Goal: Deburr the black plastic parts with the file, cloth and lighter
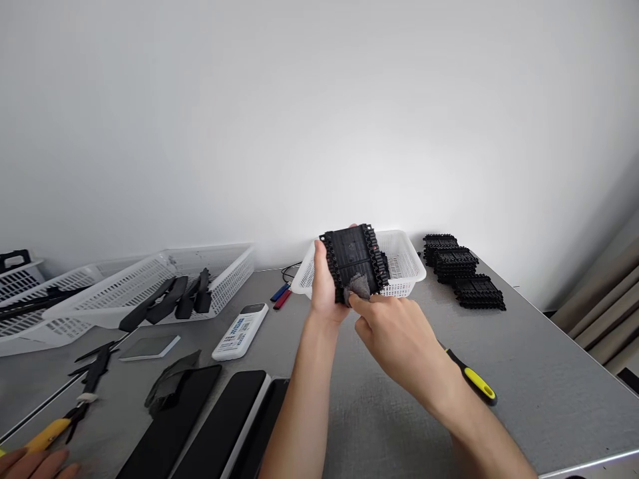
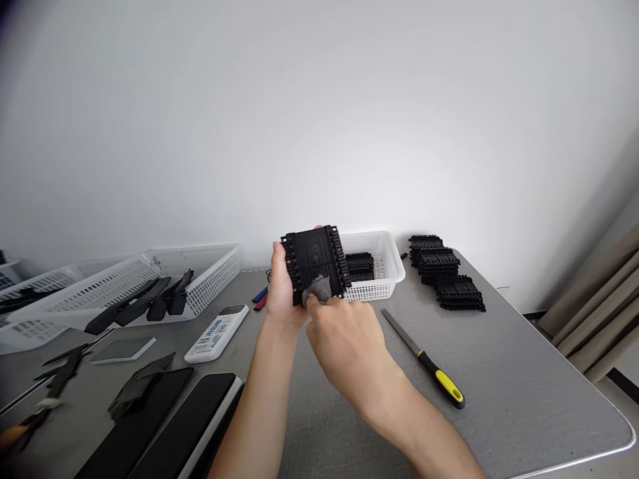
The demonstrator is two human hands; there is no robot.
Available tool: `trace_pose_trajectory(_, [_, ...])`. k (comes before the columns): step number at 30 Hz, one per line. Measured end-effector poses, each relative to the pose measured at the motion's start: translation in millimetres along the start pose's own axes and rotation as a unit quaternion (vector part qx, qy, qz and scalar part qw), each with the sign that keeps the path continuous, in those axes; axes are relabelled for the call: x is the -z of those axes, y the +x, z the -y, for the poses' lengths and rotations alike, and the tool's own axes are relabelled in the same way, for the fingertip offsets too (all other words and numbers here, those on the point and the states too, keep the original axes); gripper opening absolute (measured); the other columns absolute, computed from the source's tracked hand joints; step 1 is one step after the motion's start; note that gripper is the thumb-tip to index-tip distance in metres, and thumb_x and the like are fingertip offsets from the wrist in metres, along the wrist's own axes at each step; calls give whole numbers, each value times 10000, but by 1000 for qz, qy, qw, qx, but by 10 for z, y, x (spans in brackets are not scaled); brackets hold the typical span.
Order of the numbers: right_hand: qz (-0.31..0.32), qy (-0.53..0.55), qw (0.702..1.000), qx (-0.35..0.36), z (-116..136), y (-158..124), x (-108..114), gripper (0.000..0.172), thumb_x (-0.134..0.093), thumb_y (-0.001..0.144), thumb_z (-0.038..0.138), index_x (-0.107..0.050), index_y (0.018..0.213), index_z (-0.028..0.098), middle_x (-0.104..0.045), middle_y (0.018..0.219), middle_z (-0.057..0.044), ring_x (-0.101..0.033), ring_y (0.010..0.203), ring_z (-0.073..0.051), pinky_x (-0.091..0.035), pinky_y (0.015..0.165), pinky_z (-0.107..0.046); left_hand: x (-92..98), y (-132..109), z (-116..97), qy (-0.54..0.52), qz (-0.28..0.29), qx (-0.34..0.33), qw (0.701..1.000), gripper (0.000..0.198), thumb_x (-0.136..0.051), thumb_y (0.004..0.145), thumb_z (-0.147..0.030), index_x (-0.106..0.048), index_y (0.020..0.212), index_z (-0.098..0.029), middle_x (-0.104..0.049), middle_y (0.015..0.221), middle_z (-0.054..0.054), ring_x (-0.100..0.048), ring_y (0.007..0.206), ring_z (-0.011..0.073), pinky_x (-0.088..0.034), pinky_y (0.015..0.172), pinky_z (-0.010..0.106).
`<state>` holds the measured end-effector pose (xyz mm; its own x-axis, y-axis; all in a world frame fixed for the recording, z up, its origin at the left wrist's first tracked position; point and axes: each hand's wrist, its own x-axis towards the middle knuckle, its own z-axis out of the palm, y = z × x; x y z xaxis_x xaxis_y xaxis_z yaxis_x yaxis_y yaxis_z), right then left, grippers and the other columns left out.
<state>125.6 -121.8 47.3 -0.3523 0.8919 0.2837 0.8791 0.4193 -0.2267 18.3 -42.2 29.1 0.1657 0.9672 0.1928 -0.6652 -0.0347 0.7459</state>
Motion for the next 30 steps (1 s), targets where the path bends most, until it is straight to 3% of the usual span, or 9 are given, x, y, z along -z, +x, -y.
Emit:
trace_pose_trajectory(3, [-24, 44, 999, -4, -73, -32, 31, 295, -434, 894, 119, -687, 768, 203, -651, 642, -14, -527, 551, -145, -196, 529, -315, -17, -9, 9, 11, 6, 14, 1000, 596, -354, 923, -688, -671, 1271, -322, -673, 1322, 6, -550, 1305, 328, -466, 1078, 474])
trace_pose_trajectory(5, [-61, 98, 993, -24, -147, -74, 76, 324, -430, 886, 126, -683, 699, 205, -592, 577, 4, -483, 527, -132, -221, 530, -296, -53, -20, 22, 21, 19, 39, 999, 603, -324, 930, -687, -661, 1285, -334, -680, 1310, -2, -533, 1321, 335, -470, 1073, 478])
trace_pose_trajectory(7, [-126, 167, 977, -50, -215, -120, 125, 344, -409, 901, 144, -732, 803, 211, -572, 573, 12, -479, 529, -129, -279, 539, -271, -88, -34, 29, 29, 16, 51, 998, 600, -297, 936, -683, -657, 1286, -353, -693, 1286, -18, -519, 1333, 344, -475, 1067, 488])
trace_pose_trajectory(9, [-211, 225, 949, -69, -258, -147, 153, 385, -378, 936, 178, -742, 1056, 210, -604, 634, -1, -518, 565, -139, -344, 561, -261, -109, -55, 35, 38, 15, 56, 998, 595, -299, 932, -686, -655, 1285, -365, -706, 1261, -22, -506, 1343, 357, -475, 1065, 501])
trace_pose_trajectory(12, [-282, 245, 925, -71, -277, -113, 128, 464, -343, 974, 218, -610, 1352, 180, -652, 754, -41, -560, 625, -156, -399, 581, -269, -124, -102, 71, 49, 34, 79, 995, 578, -361, 915, -690, -673, 1265, -351, -723, 1228, -4, -494, 1347, 385, -477, 1061, 508])
trace_pose_trajectory(15, [-238, 214, 947, -35, -269, -20, 53, 507, -337, 968, 202, -525, 1431, 122, -671, 843, -74, -583, 685, -169, -422, 608, -276, -139, -138, 142, 54, 39, 99, 993, 528, -446, 909, -654, -708, 1212, -310, -728, 1217, 21, -517, 1330, 374, -482, 1064, 480])
trace_pose_trajectory(18, [-171, 174, 970, -19, -234, 44, 3, 531, -329, 957, 170, -481, 1462, 109, -678, 890, -84, -591, 710, -177, -410, 622, -276, -153, -127, 184, 54, 24, 70, 996, 547, -490, 899, -650, -714, 1187, -242, -728, 1212, 60, -556, 1300, 336, -478, 1078, 447])
trace_pose_trajectory(24, [-47, 65, 997, -12, -71, 18, -7, 495, -356, 940, 129, -540, 1398, 170, -702, 871, -80, -600, 673, -186, -281, 554, -286, -97, -36, 51, 18, -34, 53, 998, 598, -426, 903, -688, -749, 1099, -225, -727, 1224, 45, -565, 1291, 331, -479, 1080, 444])
trace_pose_trajectory(30, [-9, 60, 998, 15, -39, -8, -21, 320, -410, 891, 114, -704, 982, 201, -691, 739, -37, -572, 598, -162, -210, 535, -309, -21, -15, -76, 37, -39, 65, 996, 588, -329, 904, -709, -730, 1147, -355, -734, 1189, -18, -541, 1313, 353, -502, 1043, 538])
